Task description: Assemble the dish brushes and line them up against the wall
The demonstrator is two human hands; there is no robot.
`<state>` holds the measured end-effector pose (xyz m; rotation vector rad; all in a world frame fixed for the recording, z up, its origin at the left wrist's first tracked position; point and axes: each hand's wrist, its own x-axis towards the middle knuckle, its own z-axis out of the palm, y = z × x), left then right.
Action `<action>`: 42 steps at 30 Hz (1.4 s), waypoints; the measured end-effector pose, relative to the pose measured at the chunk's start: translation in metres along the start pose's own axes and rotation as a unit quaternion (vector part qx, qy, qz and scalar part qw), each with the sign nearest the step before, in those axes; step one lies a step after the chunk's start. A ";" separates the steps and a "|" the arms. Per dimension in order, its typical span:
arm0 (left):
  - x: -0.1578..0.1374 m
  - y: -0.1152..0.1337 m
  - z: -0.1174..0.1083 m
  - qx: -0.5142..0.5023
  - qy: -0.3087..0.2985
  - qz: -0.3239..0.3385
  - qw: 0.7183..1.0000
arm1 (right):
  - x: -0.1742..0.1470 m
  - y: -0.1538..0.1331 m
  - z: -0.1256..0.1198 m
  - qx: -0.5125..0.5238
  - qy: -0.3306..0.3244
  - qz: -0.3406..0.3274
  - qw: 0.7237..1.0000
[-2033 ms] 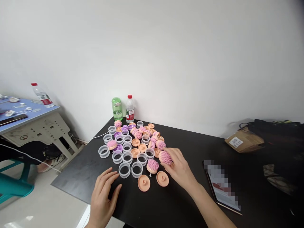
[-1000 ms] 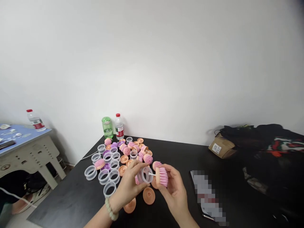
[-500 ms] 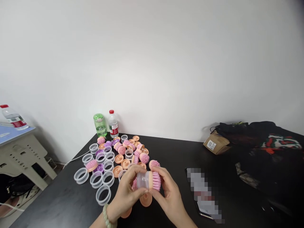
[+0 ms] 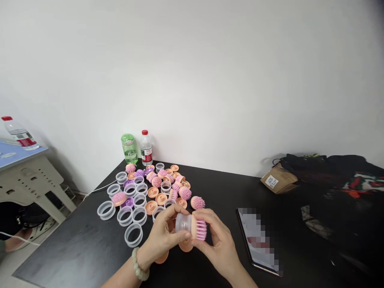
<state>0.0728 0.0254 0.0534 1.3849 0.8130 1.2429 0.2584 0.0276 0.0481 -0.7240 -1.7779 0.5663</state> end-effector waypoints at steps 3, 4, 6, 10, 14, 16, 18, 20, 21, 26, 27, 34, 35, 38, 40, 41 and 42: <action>0.002 -0.001 -0.001 -0.005 0.003 -0.014 1.000 | 0.002 -0.003 -0.001 -0.011 -0.008 -0.007 1.000; 0.002 -0.002 -0.001 -0.007 0.005 -0.015 1.000 | 0.003 -0.004 -0.001 -0.015 -0.011 -0.011 1.000; 0.003 -0.006 -0.002 -0.017 0.007 -0.019 1.000 | 0.005 -0.005 -0.002 -0.023 -0.016 -0.025 0.999; 0.002 -0.014 -0.003 -0.064 -0.019 -0.062 0.996 | 0.008 -0.009 -0.004 -0.036 -0.047 -0.072 0.996; 0.002 -0.017 0.000 -0.095 -0.037 -0.104 0.989 | 0.008 -0.011 -0.007 -0.039 -0.092 -0.102 0.990; 0.002 -0.014 0.002 -0.097 -0.032 -0.103 0.989 | 0.007 -0.009 -0.007 -0.050 -0.093 -0.094 0.990; 0.002 -0.010 0.004 -0.093 -0.025 -0.085 0.992 | 0.005 -0.007 -0.007 -0.062 -0.068 -0.068 0.993; 0.001 -0.008 0.005 -0.078 -0.021 -0.051 0.995 | 0.002 -0.003 -0.004 -0.067 -0.033 -0.030 0.997; 0.000 -0.007 0.005 -0.068 -0.021 -0.030 0.997 | 0.001 -0.001 -0.003 -0.063 -0.019 -0.006 0.998; -0.004 -0.014 0.001 0.089 -0.035 0.128 0.987 | -0.004 0.006 0.006 0.087 -0.030 0.176 0.980; -0.003 -0.016 -0.001 0.148 -0.037 0.178 0.972 | -0.004 0.006 0.008 0.139 -0.042 0.213 0.966; 0.001 -0.024 -0.002 0.377 -0.029 0.385 0.842 | -0.003 0.005 0.014 0.266 -0.058 0.333 0.903; 0.000 -0.025 -0.002 0.399 -0.025 0.379 0.835 | -0.003 0.006 0.014 0.251 -0.055 0.332 0.907; -0.001 -0.026 -0.003 0.425 0.004 0.303 0.853 | -0.003 0.012 0.011 0.223 -0.049 0.318 0.920; 0.000 -0.025 -0.007 0.380 0.042 0.232 0.895 | -0.001 0.017 0.005 0.199 -0.036 0.308 0.930; 0.000 -0.023 -0.010 0.339 0.064 0.195 0.918 | 0.000 0.020 0.000 0.162 -0.023 0.302 0.939; 0.001 -0.022 -0.012 0.289 0.085 0.159 0.940 | 0.002 0.023 -0.005 0.101 -0.012 0.295 0.950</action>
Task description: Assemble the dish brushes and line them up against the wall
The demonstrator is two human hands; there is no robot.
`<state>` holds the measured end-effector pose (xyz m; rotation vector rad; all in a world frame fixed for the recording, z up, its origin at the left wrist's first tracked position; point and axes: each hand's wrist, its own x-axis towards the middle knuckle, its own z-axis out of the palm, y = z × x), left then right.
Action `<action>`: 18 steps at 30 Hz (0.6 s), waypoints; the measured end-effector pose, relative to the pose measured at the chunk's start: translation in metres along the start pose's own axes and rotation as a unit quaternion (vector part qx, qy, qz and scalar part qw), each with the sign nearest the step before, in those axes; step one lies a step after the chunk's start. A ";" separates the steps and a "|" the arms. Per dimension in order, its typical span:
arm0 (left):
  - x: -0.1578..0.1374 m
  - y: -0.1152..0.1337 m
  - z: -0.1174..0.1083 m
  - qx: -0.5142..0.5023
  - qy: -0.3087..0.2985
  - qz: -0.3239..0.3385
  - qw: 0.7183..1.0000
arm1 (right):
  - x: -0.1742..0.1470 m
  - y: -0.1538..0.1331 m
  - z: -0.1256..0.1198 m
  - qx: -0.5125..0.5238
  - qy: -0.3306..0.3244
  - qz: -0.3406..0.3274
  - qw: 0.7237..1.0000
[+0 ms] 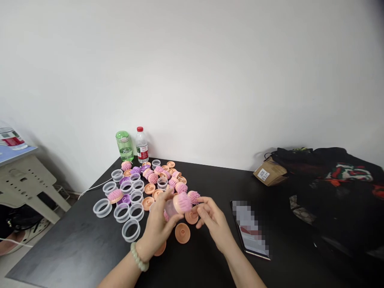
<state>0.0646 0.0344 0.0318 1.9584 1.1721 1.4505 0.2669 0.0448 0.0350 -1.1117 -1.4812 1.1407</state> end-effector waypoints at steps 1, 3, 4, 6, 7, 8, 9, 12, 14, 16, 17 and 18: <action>0.002 0.000 -0.002 -0.052 0.015 -0.042 0.998 | 0.002 0.001 -0.005 -0.074 0.023 -0.011 0.997; 0.006 -0.001 -0.006 -0.160 0.047 -0.109 0.980 | 0.006 0.002 -0.013 -0.242 0.036 -0.017 0.970; 0.007 -0.001 -0.006 -0.215 0.060 -0.139 0.965 | 0.007 0.003 -0.015 -0.314 0.026 -0.010 0.949; 0.009 -0.001 -0.006 -0.317 0.069 -0.192 0.926 | 0.007 0.005 -0.014 -0.402 -0.003 0.011 0.916; 0.009 0.000 -0.005 -0.356 0.065 -0.215 0.907 | 0.007 0.006 -0.011 -0.421 -0.012 0.020 0.907; 0.010 0.000 -0.004 -0.386 0.060 -0.230 0.891 | 0.007 0.008 -0.008 -0.433 -0.018 0.026 0.901; 0.010 0.001 -0.003 -0.407 0.056 -0.237 0.880 | 0.006 0.009 -0.004 -0.441 -0.023 0.028 0.897; 0.010 0.005 -0.001 -0.441 0.059 -0.238 0.863 | 0.005 0.014 0.004 -0.475 -0.040 0.021 0.879; 0.011 0.007 -0.001 -0.462 0.058 -0.233 0.854 | 0.005 0.017 0.006 -0.491 -0.048 0.010 0.870; 0.012 0.010 -0.001 -0.476 0.047 -0.225 0.849 | 0.006 0.019 0.006 -0.496 -0.052 0.001 0.867; 0.013 0.011 -0.001 -0.480 0.042 -0.223 0.847 | 0.006 0.020 0.005 -0.497 -0.053 -0.002 0.866; 0.013 0.011 -0.001 -0.484 0.039 -0.224 0.845 | 0.006 0.021 0.005 -0.495 -0.053 -0.005 0.867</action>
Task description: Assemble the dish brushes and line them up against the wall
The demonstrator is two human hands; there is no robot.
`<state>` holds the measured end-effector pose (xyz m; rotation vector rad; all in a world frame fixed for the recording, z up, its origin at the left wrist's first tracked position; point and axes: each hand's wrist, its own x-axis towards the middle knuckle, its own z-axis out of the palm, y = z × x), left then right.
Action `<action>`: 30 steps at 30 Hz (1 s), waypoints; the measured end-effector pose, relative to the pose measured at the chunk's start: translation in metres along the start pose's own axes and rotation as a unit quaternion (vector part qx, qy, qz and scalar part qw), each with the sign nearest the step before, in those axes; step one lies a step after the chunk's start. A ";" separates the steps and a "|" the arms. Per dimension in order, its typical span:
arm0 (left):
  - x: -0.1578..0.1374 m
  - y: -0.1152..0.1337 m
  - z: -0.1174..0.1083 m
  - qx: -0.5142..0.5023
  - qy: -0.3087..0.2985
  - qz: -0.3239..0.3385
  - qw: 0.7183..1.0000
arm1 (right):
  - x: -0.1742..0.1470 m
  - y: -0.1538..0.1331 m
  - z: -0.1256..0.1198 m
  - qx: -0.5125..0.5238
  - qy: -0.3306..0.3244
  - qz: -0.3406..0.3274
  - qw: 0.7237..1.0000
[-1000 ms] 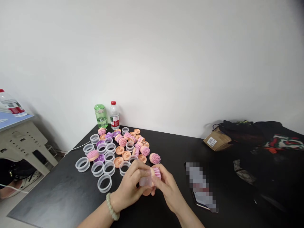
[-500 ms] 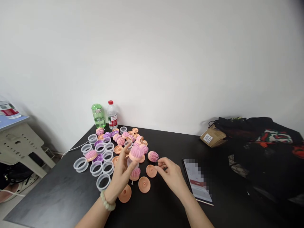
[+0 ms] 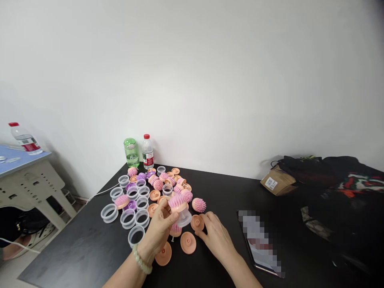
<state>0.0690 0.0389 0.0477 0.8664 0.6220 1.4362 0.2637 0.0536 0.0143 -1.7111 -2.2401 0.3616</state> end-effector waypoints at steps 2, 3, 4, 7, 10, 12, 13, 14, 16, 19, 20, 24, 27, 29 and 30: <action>0.000 -0.001 0.000 -0.008 0.006 -0.008 1.000 | 0.000 0.002 0.001 0.012 0.004 -0.001 1.000; -0.001 -0.001 0.000 -0.014 0.011 -0.010 1.000 | 0.001 0.004 0.001 0.023 0.007 -0.001 1.000; -0.001 -0.002 -0.001 -0.020 0.015 -0.014 1.000 | 0.001 0.005 0.000 0.040 0.011 -0.001 0.999; -0.001 -0.006 -0.003 -0.027 0.025 -0.032 0.999 | 0.001 0.007 -0.002 0.113 0.033 -0.008 0.993; -0.001 -0.007 -0.004 -0.021 0.025 -0.042 0.999 | 0.000 0.004 -0.007 0.185 0.064 -0.031 0.980; -0.002 -0.006 -0.003 -0.010 0.021 -0.040 0.999 | -0.001 0.000 -0.009 0.216 0.082 -0.047 0.972; -0.002 -0.005 -0.002 -0.004 0.018 -0.040 0.999 | -0.002 -0.002 -0.011 0.226 0.089 -0.053 0.969; -0.002 -0.005 -0.001 0.001 0.016 -0.040 0.999 | -0.003 -0.005 -0.011 0.234 0.094 -0.059 0.966; -0.002 -0.005 0.000 0.014 0.009 -0.040 0.999 | -0.005 -0.008 -0.013 0.242 0.100 -0.071 0.963; -0.001 -0.007 0.001 0.038 -0.002 -0.039 0.998 | -0.009 -0.013 -0.017 0.252 0.114 -0.085 0.957; -0.001 -0.009 0.000 0.044 -0.006 -0.041 0.998 | -0.010 -0.014 -0.018 0.259 0.120 -0.089 0.954; -0.001 -0.013 -0.002 0.043 -0.012 -0.056 0.997 | -0.014 -0.017 -0.022 0.289 0.151 -0.111 0.939; -0.002 -0.014 -0.002 0.042 -0.018 -0.063 0.997 | -0.015 -0.018 -0.022 0.313 0.174 -0.137 0.924; -0.003 -0.013 -0.002 0.047 -0.023 -0.065 0.997 | -0.014 -0.018 -0.020 0.331 0.177 -0.153 0.914; -0.004 -0.013 -0.001 0.048 -0.025 -0.067 0.996 | -0.014 -0.017 -0.019 0.338 0.177 -0.157 0.911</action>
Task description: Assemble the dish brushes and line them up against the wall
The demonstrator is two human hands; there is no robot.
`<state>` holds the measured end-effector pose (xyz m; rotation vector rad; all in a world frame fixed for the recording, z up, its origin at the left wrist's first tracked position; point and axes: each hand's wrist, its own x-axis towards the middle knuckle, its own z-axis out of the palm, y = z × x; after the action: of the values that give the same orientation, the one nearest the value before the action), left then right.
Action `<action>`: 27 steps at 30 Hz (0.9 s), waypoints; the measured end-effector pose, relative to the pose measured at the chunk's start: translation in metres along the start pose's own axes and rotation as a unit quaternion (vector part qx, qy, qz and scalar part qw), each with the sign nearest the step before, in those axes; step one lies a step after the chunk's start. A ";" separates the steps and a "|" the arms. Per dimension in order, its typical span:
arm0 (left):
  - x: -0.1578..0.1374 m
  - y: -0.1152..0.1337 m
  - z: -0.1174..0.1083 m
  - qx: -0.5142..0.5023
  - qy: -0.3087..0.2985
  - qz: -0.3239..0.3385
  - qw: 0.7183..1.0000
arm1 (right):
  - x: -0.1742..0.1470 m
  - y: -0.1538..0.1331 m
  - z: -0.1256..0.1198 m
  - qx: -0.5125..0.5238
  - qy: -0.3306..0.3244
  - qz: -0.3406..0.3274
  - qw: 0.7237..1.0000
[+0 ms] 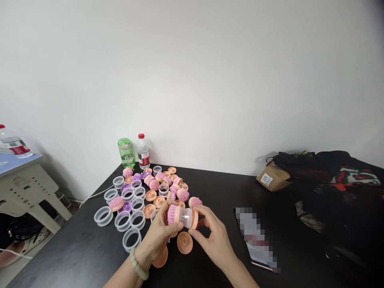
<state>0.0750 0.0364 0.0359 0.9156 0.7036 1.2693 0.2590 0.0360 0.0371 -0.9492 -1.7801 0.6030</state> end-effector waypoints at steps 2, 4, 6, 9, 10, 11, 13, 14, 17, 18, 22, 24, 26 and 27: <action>0.000 0.001 0.001 0.000 -0.005 -0.001 1.000 | -0.001 0.003 0.001 0.005 0.001 -0.005 1.000; -0.001 0.003 0.001 0.000 -0.009 -0.002 1.000 | -0.001 0.004 0.002 0.003 0.006 -0.015 1.000; -0.001 0.005 0.002 0.001 -0.013 -0.005 1.000 | -0.002 0.005 0.001 -0.002 0.010 -0.028 1.000; 0.000 0.007 0.001 0.003 -0.023 -0.008 1.000 | -0.001 0.003 -0.001 -0.016 0.007 -0.044 0.999; 0.000 0.007 0.000 0.006 -0.024 -0.006 1.000 | -0.001 0.002 -0.002 -0.022 0.005 -0.051 0.998; 0.000 0.007 0.000 0.009 -0.025 -0.004 1.000 | -0.001 0.002 -0.003 -0.028 0.002 -0.058 0.998; 0.000 0.006 -0.001 0.012 -0.023 0.000 1.000 | -0.001 0.001 -0.004 -0.037 -0.002 -0.072 0.997; 0.000 0.005 -0.002 0.012 -0.022 0.001 1.000 | -0.001 0.001 -0.004 -0.041 -0.004 -0.077 0.996; 0.000 0.004 -0.003 0.016 -0.020 -0.006 1.000 | -0.001 0.000 -0.005 -0.047 -0.001 -0.088 0.995; 0.000 0.004 -0.003 0.019 -0.018 -0.009 1.000 | -0.001 0.000 -0.005 -0.049 0.001 -0.091 0.995; 0.000 0.004 -0.003 0.029 -0.016 -0.012 0.999 | 0.000 0.000 -0.006 -0.058 0.005 -0.109 0.992; 0.001 0.004 -0.003 0.032 -0.023 -0.010 0.999 | 0.000 0.000 -0.006 -0.064 0.003 -0.118 0.991; 0.001 0.004 -0.002 0.034 -0.030 -0.014 0.999 | 0.000 0.001 -0.007 -0.068 0.000 -0.123 0.990; 0.001 0.004 -0.003 0.036 -0.031 -0.016 0.999 | 0.000 0.001 -0.007 -0.070 -0.002 -0.123 0.990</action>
<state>0.0713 0.0384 0.0379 0.9939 0.7169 1.1883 0.2658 0.0363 0.0385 -0.8042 -1.9265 0.3273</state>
